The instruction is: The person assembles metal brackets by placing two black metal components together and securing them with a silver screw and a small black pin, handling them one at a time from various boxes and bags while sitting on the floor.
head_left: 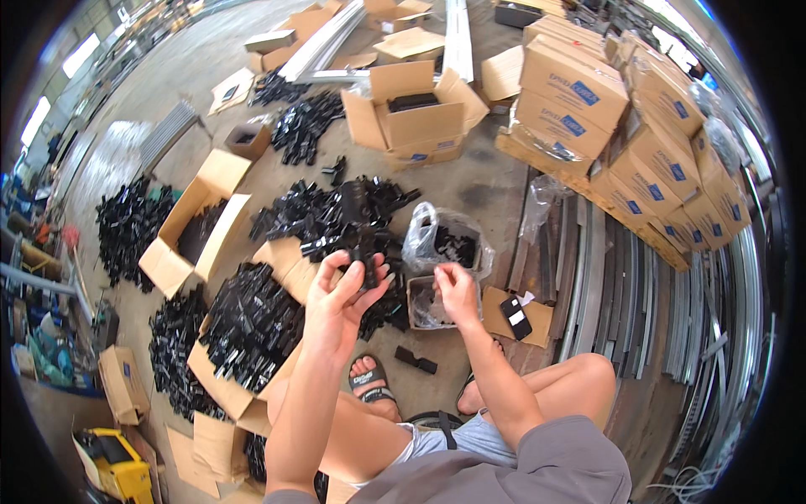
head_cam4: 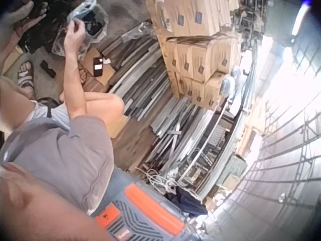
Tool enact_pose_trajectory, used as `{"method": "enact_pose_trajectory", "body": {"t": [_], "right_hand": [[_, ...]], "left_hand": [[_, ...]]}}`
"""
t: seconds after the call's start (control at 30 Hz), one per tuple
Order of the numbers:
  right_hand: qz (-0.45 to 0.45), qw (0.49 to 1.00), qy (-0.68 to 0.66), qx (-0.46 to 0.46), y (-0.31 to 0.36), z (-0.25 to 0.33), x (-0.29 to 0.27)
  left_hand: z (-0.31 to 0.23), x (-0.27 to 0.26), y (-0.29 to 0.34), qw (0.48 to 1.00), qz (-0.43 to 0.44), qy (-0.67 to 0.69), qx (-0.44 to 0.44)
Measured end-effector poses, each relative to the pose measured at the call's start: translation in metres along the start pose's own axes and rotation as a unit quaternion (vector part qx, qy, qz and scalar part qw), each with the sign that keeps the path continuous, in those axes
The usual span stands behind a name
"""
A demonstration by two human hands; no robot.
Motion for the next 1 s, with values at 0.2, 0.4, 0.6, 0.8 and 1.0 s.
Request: {"method": "enact_pose_trajectory", "body": {"t": [0.2,0.4,0.6,0.8,1.0], "right_hand": [[0.07,0.96,-0.205,-0.177,0.041,0.212,0.035],[0.078,0.95,-0.14,-0.268,0.053,0.24,0.053],[0.05,0.949,-0.128,-0.283,0.06,0.238,0.067],[-0.048,0.953,0.033,-0.298,0.081,0.26,0.059],[-0.022,0.94,0.139,-0.311,0.088,0.277,0.06]], "left_hand": [[-0.005,-0.005,0.008,1.0,0.01,-0.019,0.017],[-0.007,-0.003,0.012,0.999,0.013,-0.023,0.026],[-0.004,-0.005,0.017,0.999,0.012,-0.002,0.038],[-0.005,-0.006,0.018,0.999,0.01,0.009,0.044],[-0.008,-0.002,0.021,0.998,0.005,-0.021,0.056]]}}
Point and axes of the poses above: each hand's wrist, its own y-axis away from the middle knuckle, its own x-axis out of the palm, z = x × y, the point moved 10 cm from there along -y, towards the middle knuckle, and after that the axes turned 13 degrees about z, right-handed, at the moved point
